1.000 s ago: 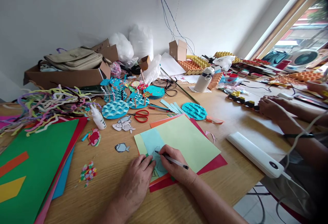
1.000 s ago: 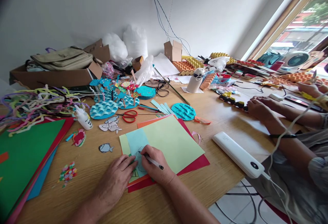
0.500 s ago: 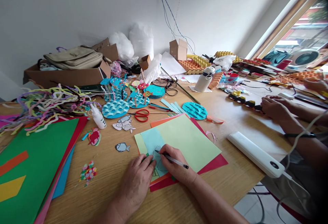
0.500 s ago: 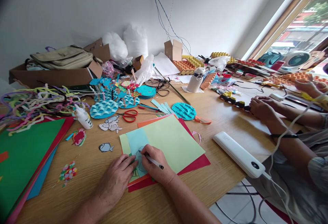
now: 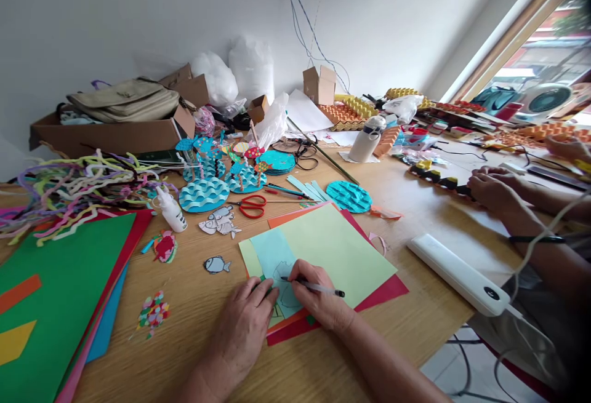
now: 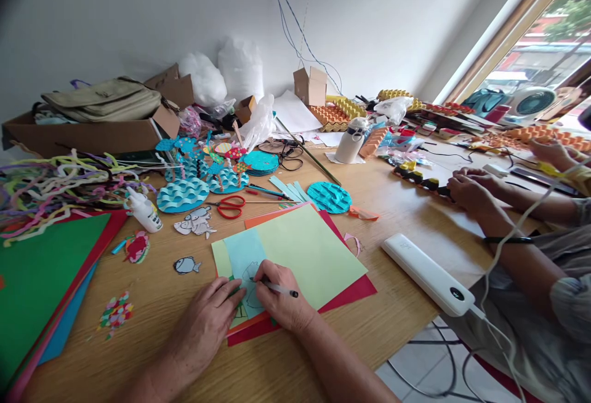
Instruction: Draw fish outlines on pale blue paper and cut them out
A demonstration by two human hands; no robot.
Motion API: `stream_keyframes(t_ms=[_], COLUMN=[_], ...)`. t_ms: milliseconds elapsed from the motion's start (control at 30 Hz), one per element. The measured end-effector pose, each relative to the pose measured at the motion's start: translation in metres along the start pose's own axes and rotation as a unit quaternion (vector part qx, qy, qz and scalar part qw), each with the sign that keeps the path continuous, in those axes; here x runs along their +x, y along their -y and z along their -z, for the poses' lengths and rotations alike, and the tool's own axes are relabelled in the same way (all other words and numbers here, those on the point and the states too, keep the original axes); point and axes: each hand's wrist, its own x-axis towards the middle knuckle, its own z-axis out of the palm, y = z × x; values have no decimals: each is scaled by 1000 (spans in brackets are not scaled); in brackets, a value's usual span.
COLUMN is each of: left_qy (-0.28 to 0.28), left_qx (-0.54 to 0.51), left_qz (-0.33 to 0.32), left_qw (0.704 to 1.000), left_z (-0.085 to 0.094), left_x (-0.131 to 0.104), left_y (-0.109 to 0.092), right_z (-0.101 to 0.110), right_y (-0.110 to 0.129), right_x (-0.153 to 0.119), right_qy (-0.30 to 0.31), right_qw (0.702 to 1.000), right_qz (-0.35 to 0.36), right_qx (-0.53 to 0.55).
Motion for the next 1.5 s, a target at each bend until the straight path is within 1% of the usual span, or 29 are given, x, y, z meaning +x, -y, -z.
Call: stream_keyframes(t_ms=[100, 233, 367, 500, 600, 1033, 1267, 1500], left_qy=[-6, -12, -10, -11, -8, 2, 3, -10], left_qx=[5, 11, 21, 20, 10, -3, -6, 12], left_qz=[-3, -8, -8, -11, -10, 17, 17, 5], left_qw=[1000, 1000, 1000, 1000, 1000, 1000, 1000, 1000], left_z=[-1, -3, -4, -3, -2, 3, 3, 1], left_x=[0, -1, -1, -1, 1, 4, 3, 3], left_y=[0, 1, 1, 2, 1, -4, -4, -3], right_z=[1, 1, 1, 1, -1, -6, -5, -1], right_y=[1, 1, 1, 1, 0, -2, -1, 2], right_x=[0, 0, 0, 0, 0, 3, 3, 2], right_qy=[5, 8, 0, -21, -16, -8, -10, -9], right_qw=[1000, 1000, 1000, 999, 999, 1000, 1000, 1000], right_qz=[-4, 6, 12, 0, 2, 1, -1, -5], right_qx=[8, 17, 21, 35, 49, -1, 6, 11])
